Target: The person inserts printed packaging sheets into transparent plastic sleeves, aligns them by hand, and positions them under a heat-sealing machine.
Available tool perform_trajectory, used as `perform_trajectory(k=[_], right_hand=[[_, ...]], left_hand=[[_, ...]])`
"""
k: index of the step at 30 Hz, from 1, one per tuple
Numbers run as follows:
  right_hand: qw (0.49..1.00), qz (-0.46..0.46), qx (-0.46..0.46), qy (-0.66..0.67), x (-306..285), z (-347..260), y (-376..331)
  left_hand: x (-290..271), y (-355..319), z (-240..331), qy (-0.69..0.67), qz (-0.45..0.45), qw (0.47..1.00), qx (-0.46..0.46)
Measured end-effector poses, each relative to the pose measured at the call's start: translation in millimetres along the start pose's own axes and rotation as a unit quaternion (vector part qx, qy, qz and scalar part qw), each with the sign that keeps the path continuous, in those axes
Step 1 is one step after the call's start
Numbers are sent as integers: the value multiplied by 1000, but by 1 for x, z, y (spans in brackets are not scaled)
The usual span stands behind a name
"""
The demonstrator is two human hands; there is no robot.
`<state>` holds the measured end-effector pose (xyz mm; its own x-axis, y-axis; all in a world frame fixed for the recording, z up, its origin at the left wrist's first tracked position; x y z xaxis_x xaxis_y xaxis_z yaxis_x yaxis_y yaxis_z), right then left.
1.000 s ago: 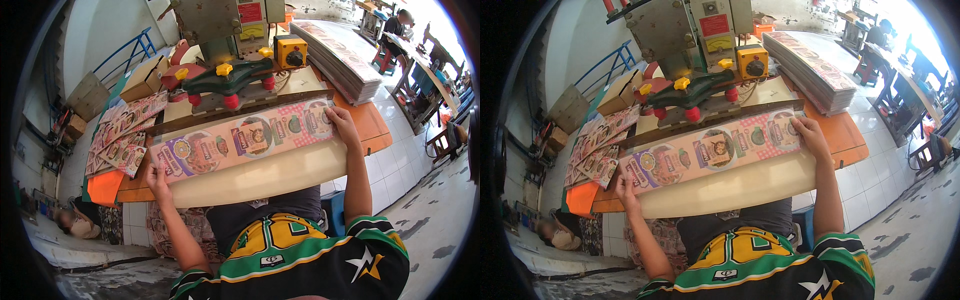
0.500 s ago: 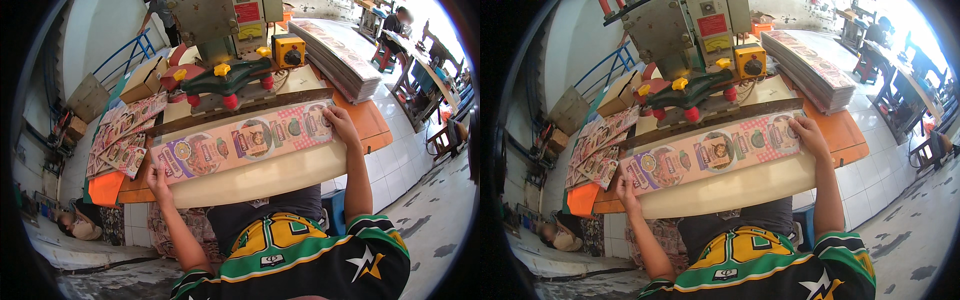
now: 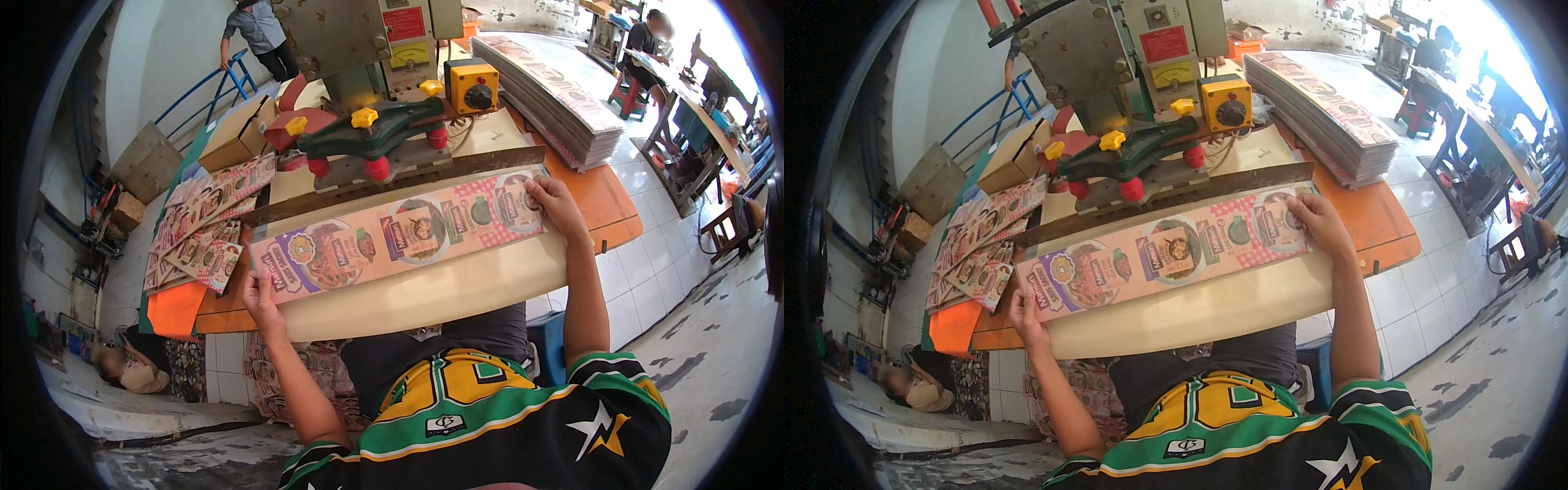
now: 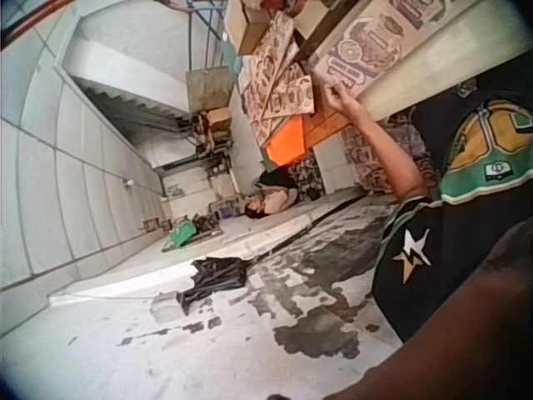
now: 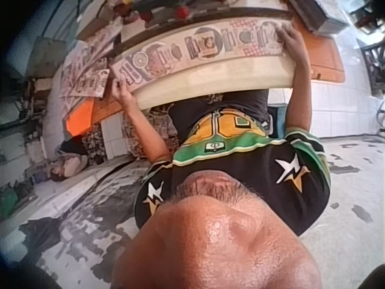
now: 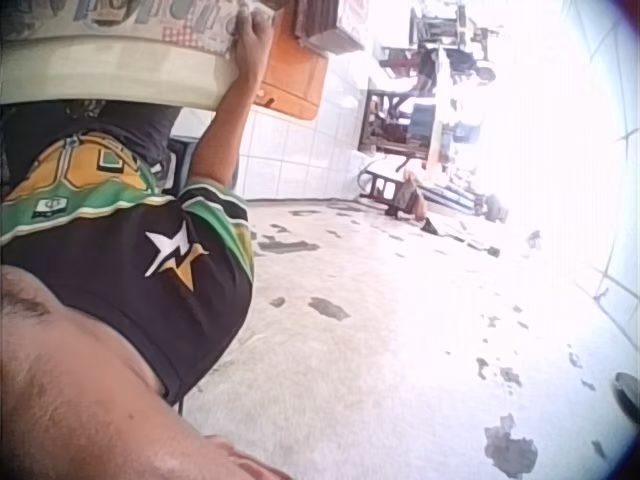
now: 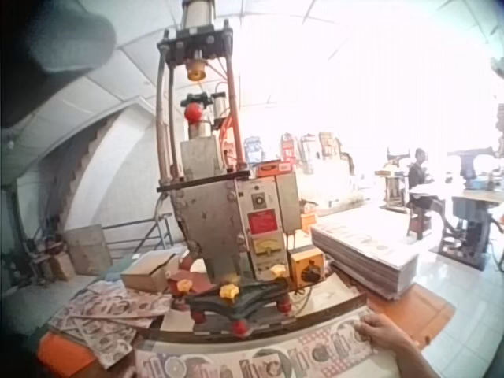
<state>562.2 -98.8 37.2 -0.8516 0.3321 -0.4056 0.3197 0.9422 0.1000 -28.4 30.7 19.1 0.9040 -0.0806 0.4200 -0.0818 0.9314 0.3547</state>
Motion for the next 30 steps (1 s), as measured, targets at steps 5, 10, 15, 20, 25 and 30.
perform_trajectory(k=[5, 10, 15, 20, 25, 30], right_hand=[[1000, -6, -18, -7, -4, 7, 4], [995, 0, -72, 72, 3, -2, 1], [980, 50, -91, 169, -2, -24, -6], [963, 39, -138, 229, -14, -14, -5], [966, -26, -138, 217, 2, -53, -29], [974, -108, -165, 115, 32, -81, -55]], left_hand=[[3, -1, 5, -28, 7, 1000, 7], [0, -6, 1, -49, 5, 999, 9], [-4, -24, 7, -34, -36, 999, -17], [-6, -57, 34, -42, -42, 995, -79], [-25, -78, 71, 75, -108, 985, -113], [0, -85, 95, 152, -124, 976, -92]])
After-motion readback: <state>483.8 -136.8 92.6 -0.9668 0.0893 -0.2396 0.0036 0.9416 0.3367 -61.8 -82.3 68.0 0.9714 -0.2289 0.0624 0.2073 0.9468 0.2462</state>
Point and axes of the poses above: each hand's wrist, its own y-axis towards the middle knuckle, its own x-axis out of the palm, z = x × y, the point moved 4 cm from there along y, towards the middle knuckle, and after that the axes turned 13 degrees about -y, right-handed, at the moved point
